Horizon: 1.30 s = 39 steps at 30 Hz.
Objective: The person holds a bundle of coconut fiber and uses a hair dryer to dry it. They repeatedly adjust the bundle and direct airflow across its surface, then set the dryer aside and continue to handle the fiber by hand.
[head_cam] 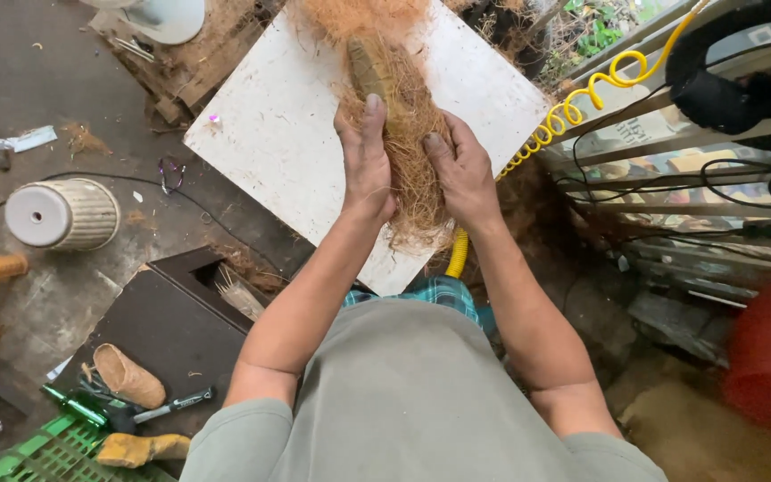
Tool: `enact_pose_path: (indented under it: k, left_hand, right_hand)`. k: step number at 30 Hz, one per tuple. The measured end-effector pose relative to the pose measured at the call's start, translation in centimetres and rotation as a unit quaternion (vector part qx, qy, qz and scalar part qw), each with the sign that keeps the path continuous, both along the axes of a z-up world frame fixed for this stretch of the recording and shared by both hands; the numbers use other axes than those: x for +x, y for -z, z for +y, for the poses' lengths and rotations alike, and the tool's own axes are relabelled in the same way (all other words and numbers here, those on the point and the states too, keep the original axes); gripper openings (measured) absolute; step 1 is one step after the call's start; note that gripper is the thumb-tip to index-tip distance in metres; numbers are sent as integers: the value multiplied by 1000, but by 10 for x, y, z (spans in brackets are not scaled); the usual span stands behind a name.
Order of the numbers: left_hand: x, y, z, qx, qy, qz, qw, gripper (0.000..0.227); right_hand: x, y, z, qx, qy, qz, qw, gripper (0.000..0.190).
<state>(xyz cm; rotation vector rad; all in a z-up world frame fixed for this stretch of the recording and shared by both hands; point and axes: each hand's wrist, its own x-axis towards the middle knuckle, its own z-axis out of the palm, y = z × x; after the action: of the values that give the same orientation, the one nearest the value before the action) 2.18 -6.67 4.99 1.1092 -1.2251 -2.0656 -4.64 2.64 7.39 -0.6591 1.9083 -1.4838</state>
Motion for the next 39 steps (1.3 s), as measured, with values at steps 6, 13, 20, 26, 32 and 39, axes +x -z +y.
enact_pose_path:
  k: [6,13,20,26,32,39]
  left_hand:
    - [10,32,-29,65,36,103,992,100]
    - [51,21,-118,-162,-40,26,986,80]
    - [5,-68,-156,-343,435,-42,832,76]
    - [12,-11,-96,-26,683,-90,725,82]
    - [55,49,-35,223,581,62,780,62]
    - [75,47,-13,111,553,60,823,71]
  right_hand:
    - [-52,60,20,-62,-25,-98,993,53]
    - [-86,17,34,-41,-87,-112,989,53]
    - [-95,-27,14,91,-326,-149,929,59]
    - [-91,-55,-14,227,-467,-128,845,56]
    - [-100,-71,-12,258,-530,-9,808,67]
    - [-78,-41,20,54,-393,489,777,65]
